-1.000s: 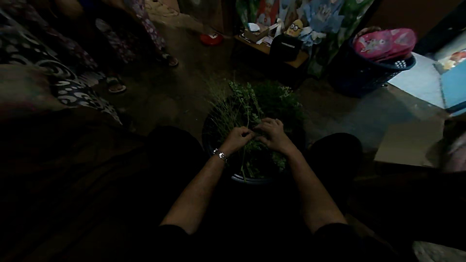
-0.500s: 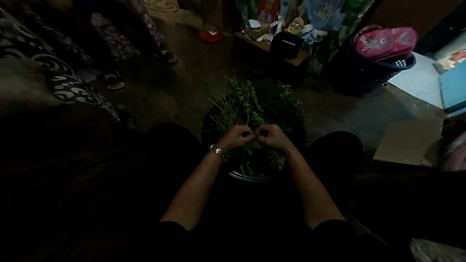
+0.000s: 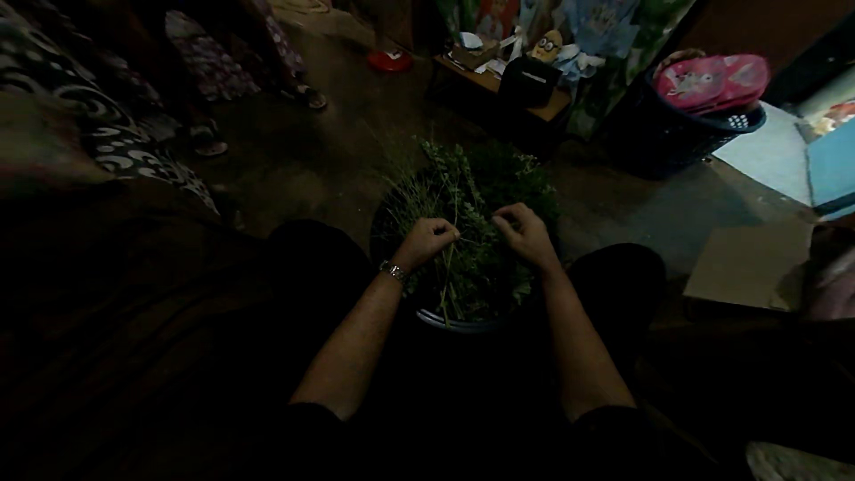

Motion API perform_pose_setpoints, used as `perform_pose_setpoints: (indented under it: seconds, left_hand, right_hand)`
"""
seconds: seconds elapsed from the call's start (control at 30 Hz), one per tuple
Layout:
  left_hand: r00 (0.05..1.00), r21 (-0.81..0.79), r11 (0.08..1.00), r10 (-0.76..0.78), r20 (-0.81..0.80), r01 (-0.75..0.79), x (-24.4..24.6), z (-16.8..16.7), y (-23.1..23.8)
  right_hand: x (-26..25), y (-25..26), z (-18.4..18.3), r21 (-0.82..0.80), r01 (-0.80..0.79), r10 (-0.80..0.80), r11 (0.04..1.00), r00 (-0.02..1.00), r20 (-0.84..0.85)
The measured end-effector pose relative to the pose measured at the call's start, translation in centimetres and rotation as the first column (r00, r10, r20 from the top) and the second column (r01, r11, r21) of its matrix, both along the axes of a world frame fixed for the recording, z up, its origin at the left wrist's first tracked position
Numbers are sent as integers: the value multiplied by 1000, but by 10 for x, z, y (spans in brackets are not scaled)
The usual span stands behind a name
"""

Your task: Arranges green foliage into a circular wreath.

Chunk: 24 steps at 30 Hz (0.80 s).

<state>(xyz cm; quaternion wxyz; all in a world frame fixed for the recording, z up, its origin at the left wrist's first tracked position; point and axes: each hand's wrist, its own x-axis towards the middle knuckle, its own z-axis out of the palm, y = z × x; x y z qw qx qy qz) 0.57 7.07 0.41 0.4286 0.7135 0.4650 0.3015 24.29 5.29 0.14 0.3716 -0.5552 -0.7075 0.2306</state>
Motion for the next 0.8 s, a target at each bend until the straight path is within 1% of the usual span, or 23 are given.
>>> perform_pose_setpoints:
  seconds: [0.07, 0.1, 0.17, 0.23, 0.3, 0.37, 0.43, 0.53, 0.63, 0.7, 0.8]
  left_hand:
    - [999, -8, 999, 47, -14, -48, 1, 1, 0]
    - [998, -8, 998, 61, -10, -61, 1, 1, 1]
    - [997, -1, 997, 75, 2, -75, 1, -1, 3]
    - [998, 14, 998, 56, -25, -55, -1, -7, 7]
    - [991, 27, 999, -17, -130, 21, -2, -12, 12]
    - [951, 46, 989, -122, -284, 140, -3, -14, 14]
    - [916, 56, 975, -181, -359, 215, -1, -15, 10]
    - [906, 68, 962, -224, -358, 264, 5, -16, 3]
    - [910, 23, 971, -215, -354, 238, 9, -12, 1]
    - [902, 41, 965, -226, -368, 259, 8, -13, 3]
    - [871, 61, 948, -259, -417, 311, 8, -15, 4]
  right_hand:
    - [-7, -4, 0, 10, -126, 126, 992, 991, 38]
    - [-11, -5, 0, -9, -164, 164, 986, 983, 76]
    - [-16, -3, -4, -40, -200, 204, 979, 968, 150]
    - [-20, -3, -6, -82, -205, 217, 975, 959, 183]
    - [-22, -3, -6, -131, -199, 225, 971, 947, 228]
    - [-25, -3, -7, -157, -192, 233, 969, 921, 313]
    - [-32, -3, -7, -189, -194, 252, 963, 897, 363]
    - [-42, -5, -11, -208, -195, 259, 959, 898, 354]
    - [-43, -5, -13, -212, -176, 239, 961, 916, 323]
    - [-40, -4, -13, -210, -182, 242, 961, 918, 314]
    - [-37, -2, -14, -248, -221, 299, 943, 889, 346]
